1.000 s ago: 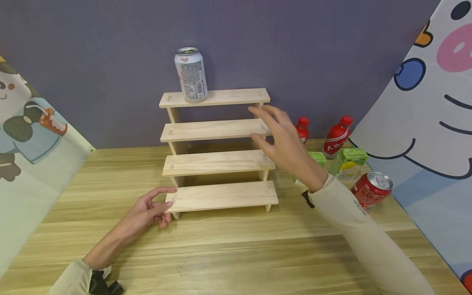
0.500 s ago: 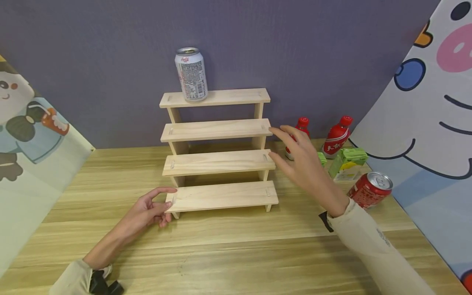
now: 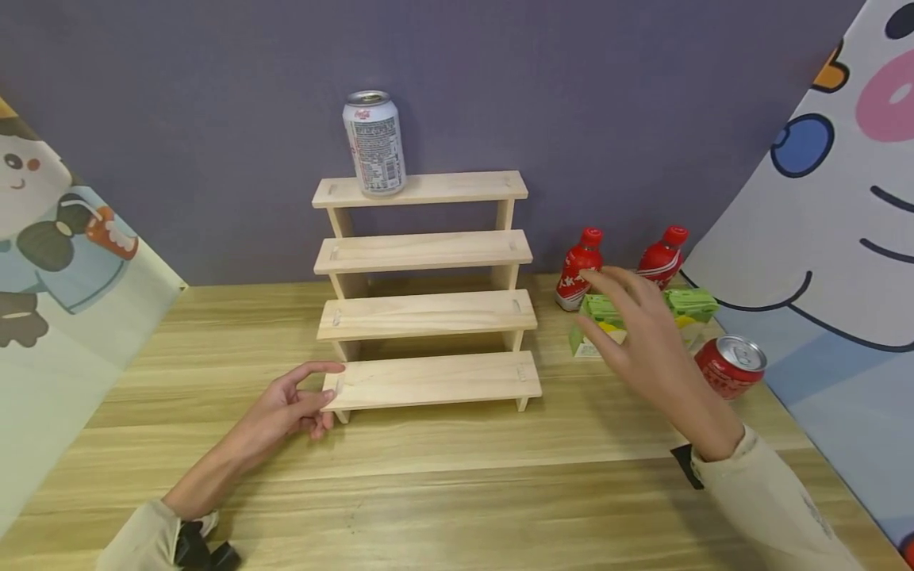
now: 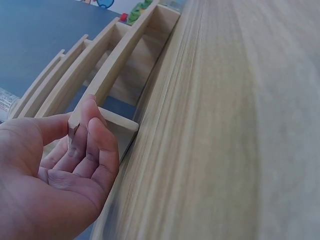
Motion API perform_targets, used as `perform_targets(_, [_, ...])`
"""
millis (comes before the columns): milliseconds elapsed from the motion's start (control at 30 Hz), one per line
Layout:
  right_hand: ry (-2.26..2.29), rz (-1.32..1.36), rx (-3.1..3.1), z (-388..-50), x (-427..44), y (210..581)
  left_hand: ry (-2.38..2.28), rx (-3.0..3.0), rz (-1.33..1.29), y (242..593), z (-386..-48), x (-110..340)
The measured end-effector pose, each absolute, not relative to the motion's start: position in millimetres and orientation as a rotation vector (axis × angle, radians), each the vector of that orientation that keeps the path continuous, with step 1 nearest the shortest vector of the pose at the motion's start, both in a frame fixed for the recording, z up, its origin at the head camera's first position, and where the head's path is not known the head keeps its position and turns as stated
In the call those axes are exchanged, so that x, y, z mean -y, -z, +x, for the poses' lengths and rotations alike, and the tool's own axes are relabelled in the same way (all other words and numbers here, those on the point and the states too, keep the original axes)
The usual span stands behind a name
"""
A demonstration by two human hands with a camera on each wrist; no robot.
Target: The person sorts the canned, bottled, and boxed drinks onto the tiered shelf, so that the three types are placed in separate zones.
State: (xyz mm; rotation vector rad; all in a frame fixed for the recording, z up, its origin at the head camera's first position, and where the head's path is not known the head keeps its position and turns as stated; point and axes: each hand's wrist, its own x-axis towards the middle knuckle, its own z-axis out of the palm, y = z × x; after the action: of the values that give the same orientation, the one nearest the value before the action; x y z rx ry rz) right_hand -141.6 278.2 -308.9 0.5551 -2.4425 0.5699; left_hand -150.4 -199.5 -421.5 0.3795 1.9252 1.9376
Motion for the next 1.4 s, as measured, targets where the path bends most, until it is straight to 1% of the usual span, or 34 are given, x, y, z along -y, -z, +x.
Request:
perform_targets(400, [-0.574,0.452,2.398,-124,-306,339,-1.940,-1.938,0.405,422,-150,200])
perform_targets(633, [-0.529,0.376,2.381,-116,-329,347,-1.941,-1.943,0.421,420,-152,200])
perform_targets(1000, [-0.702,0.110,2.450,-100,-355,360,-1.922,-1.948,0.377,422,-152,201])
perform_targets(1233, [-0.635,0.137,2.409,-102,-363,366,-1.924,-1.942,0.385,422,-151,200])
perform_targets(1400, [-0.604,0.094,2.440,-102,-369,369,-1.922,-1.953,0.381,421,-151,200])
